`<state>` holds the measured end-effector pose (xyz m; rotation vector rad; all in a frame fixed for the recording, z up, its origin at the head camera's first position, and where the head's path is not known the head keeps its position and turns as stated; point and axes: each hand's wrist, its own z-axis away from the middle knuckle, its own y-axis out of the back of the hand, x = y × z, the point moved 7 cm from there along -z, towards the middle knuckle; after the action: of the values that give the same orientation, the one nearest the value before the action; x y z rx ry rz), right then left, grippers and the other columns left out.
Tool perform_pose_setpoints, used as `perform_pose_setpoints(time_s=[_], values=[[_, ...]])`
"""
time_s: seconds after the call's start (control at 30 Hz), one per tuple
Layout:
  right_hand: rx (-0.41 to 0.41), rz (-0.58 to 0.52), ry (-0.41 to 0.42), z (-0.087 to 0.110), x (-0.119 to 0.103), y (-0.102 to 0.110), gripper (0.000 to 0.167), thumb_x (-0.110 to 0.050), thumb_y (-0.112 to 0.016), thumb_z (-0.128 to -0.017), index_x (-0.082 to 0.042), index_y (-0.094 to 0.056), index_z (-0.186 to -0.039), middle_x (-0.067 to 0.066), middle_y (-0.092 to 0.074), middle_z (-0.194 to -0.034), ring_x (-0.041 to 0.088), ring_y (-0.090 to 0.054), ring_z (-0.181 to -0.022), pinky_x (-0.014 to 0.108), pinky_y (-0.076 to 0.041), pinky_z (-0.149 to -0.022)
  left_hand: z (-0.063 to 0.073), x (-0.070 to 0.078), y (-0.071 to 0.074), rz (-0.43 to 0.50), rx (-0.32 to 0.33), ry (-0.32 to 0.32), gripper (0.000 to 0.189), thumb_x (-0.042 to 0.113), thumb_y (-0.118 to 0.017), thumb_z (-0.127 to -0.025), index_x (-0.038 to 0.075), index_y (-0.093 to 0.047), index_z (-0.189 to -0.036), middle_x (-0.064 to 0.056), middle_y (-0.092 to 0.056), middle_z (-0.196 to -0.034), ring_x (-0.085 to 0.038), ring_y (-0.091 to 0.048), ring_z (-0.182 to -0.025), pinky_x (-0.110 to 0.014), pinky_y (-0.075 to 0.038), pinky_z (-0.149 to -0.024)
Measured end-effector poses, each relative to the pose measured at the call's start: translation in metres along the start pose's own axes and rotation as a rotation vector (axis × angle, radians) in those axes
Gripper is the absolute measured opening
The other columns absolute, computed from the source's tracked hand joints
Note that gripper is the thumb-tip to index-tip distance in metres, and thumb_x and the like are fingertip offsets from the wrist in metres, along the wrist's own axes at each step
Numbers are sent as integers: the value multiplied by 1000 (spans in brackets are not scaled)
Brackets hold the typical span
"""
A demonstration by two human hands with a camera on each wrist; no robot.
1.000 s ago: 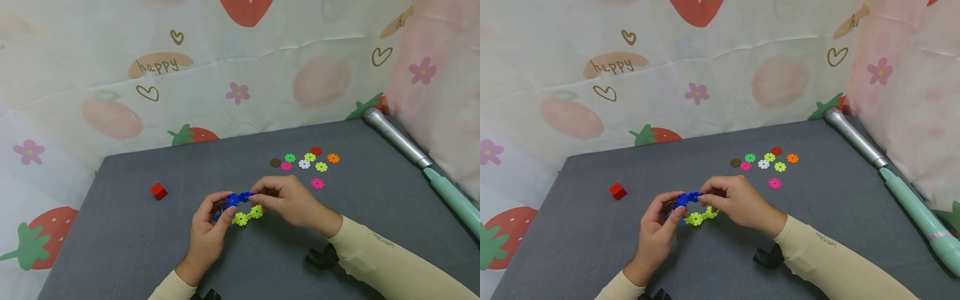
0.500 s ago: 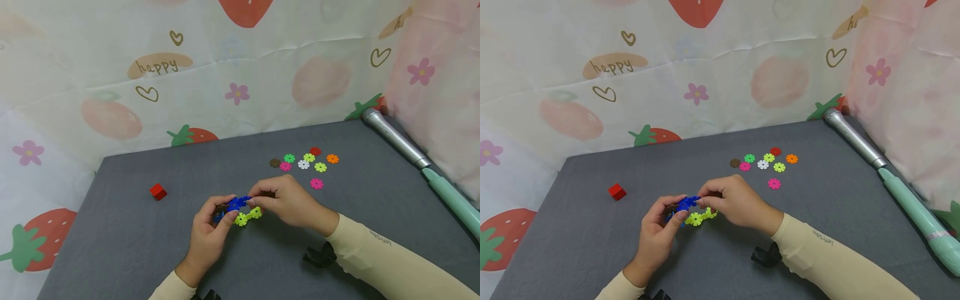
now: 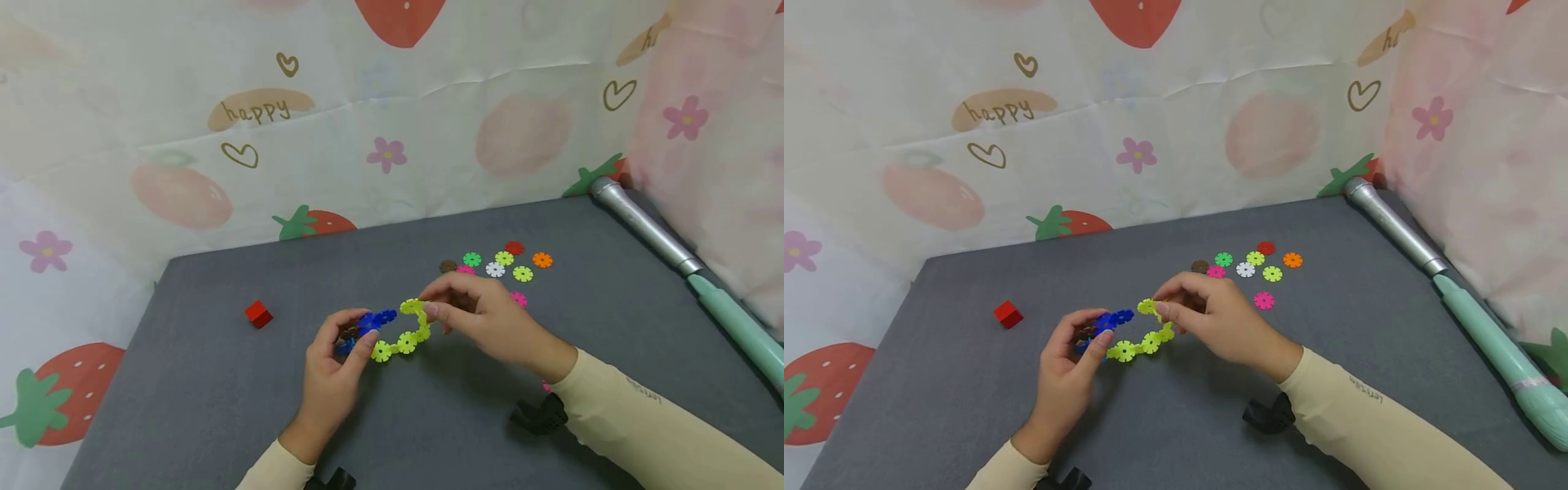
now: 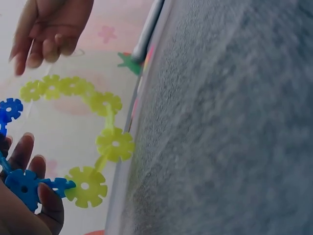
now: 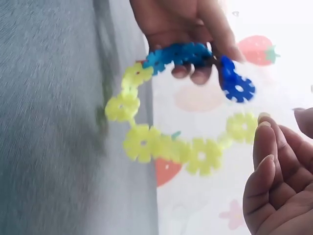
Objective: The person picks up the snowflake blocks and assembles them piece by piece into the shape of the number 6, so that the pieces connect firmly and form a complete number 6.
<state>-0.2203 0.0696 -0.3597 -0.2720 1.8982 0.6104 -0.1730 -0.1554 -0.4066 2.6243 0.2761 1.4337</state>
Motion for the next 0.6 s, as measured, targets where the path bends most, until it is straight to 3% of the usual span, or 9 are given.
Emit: perform_pose_setpoints(time_s=[0.3, 0.4, 0.6], values=[[63, 28, -107, 25, 21, 39, 16, -11, -70, -109, -7, -73, -124, 12, -72, -106, 40, -69, -88, 45, -61, -81, 0, -5, 4, -85, 10, 1, 32, 1, -71, -105, 3, -65, -136, -2, -70, -121, -24, -68, -106, -29, -54, -94], [69, 28, -122, 36, 28, 51, 17, -11, -68, -110, -6, -73, -126, 15, -72, -110, 44, -69, -93, 43, -61, -83, 0, -5, 5, -79, 21, 1, 32, 0, -71, -105, 2, -65, -136, -4, -71, -122, -25, -68, -108, -29, -54, -95], [86, 38, -146, 63, 46, 75, 22, -10, -65, -111, -1, -70, -131, 24, -70, -120, 37, -70, -102, 38, -61, -87, 0, -4, 5, -39, 33, 37, 35, 2, -70, -106, 6, -64, -140, -5, -70, -118, -26, -65, -104, -30, -55, -92]])
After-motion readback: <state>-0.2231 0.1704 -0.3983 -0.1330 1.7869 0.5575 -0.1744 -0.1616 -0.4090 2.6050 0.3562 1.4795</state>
